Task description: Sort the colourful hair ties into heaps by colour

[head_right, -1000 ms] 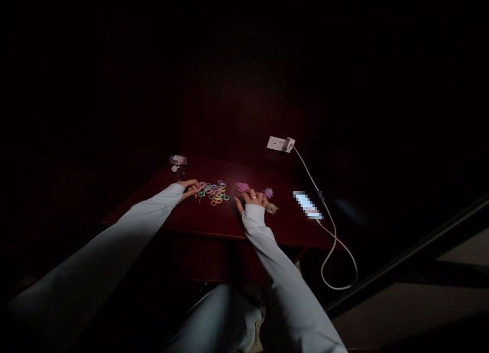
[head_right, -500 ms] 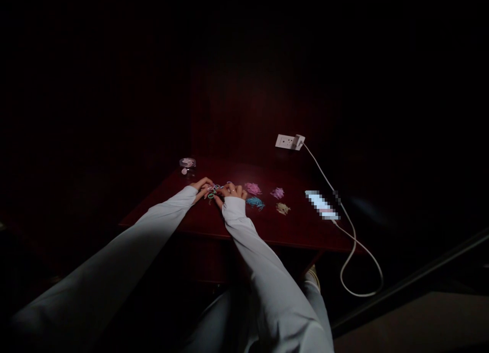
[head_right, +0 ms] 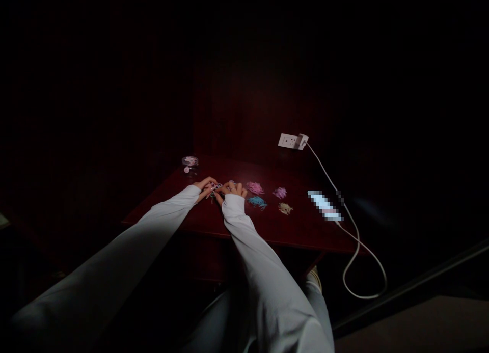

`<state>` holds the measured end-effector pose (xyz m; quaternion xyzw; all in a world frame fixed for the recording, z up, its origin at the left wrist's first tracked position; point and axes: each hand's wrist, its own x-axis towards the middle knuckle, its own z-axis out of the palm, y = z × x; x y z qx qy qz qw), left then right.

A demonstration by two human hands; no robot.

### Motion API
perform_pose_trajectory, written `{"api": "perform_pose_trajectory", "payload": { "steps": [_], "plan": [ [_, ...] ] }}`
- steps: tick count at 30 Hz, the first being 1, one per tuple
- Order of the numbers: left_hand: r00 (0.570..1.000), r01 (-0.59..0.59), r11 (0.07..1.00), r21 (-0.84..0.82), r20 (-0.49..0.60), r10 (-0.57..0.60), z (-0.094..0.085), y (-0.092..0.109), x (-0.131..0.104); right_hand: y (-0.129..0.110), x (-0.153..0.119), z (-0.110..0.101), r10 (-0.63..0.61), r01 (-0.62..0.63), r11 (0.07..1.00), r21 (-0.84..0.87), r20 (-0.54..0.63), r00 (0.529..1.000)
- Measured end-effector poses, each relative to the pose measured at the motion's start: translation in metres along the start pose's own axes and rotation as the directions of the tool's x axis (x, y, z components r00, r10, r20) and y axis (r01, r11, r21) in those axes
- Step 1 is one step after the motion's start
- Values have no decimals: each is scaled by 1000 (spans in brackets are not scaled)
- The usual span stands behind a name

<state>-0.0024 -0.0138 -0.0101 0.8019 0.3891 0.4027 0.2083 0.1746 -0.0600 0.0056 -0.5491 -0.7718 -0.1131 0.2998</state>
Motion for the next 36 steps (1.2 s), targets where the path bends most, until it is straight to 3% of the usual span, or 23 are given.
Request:
{"api": "perform_pose_trajectory", "payload": {
  "steps": [8,14,25,29,36],
  "plan": [
    [1000,-2,1000,4,30,2,-1,-4,-1,-6,-2,-6,-13,10,998,54,47,999],
    [999,40,999,34,18,-41,0,-4,1,-4,-2,-3,-8,7,999,31,14,1000],
    [1000,2,1000,28,28,-3,-1,-1,-3,6,-9,-9,43,-42,999,16,-28,999],
    [999,-3,996,88,42,0,-3,3,-4,35,-15,-24,82,-83,995,-60,-13,997],
    [997,-31,962,270,81,10,-10,9,-8,130,-35,-77,243,-259,911,-321,-91,966]
  ]
}}
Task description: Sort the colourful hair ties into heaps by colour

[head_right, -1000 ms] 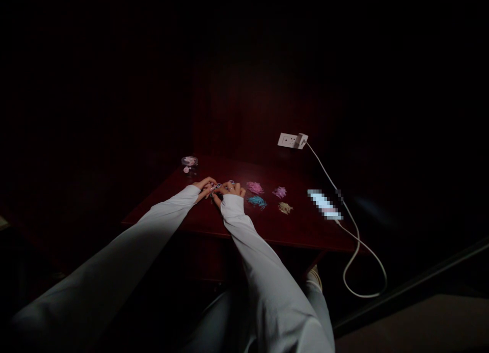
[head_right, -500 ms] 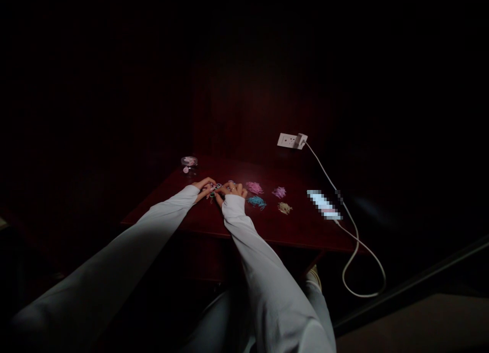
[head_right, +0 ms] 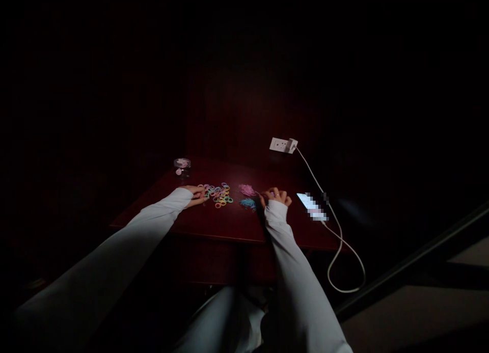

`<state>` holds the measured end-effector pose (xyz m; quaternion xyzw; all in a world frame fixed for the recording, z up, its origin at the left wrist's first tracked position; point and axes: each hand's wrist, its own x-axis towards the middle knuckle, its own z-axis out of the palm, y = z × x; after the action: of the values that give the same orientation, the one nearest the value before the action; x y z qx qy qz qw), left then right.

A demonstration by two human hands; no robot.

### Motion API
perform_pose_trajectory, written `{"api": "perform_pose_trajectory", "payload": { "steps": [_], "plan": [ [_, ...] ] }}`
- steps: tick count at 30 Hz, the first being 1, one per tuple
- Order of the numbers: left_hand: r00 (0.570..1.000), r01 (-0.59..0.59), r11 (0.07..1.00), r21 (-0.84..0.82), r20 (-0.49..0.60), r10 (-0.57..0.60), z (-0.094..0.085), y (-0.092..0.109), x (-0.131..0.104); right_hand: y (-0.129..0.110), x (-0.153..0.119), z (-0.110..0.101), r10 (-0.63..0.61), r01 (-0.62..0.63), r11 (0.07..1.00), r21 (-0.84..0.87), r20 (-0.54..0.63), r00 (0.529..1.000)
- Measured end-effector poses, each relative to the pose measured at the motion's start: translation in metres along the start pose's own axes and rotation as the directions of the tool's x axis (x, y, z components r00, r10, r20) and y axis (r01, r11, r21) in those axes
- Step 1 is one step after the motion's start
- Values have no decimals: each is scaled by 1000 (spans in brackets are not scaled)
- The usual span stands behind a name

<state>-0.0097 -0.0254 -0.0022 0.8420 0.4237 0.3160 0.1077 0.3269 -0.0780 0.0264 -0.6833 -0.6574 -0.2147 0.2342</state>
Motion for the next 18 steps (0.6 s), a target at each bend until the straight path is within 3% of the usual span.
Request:
{"api": "perform_pose_trajectory", "payload": {
  "steps": [4,7,10,18],
  "plan": [
    [1000,-2,996,88,27,-1,-3,4,-2,52,-10,-12,43,-39,990,-136,29,999],
    [999,-12,995,102,37,8,-3,6,-2,70,-18,-17,93,-90,981,-171,10,996],
    [997,12,990,141,71,-22,-2,5,-1,71,-21,-19,128,-131,979,-155,-28,991],
    [995,-50,985,166,98,34,3,-1,-1,60,-25,-23,45,-34,994,-106,106,993]
  ]
}}
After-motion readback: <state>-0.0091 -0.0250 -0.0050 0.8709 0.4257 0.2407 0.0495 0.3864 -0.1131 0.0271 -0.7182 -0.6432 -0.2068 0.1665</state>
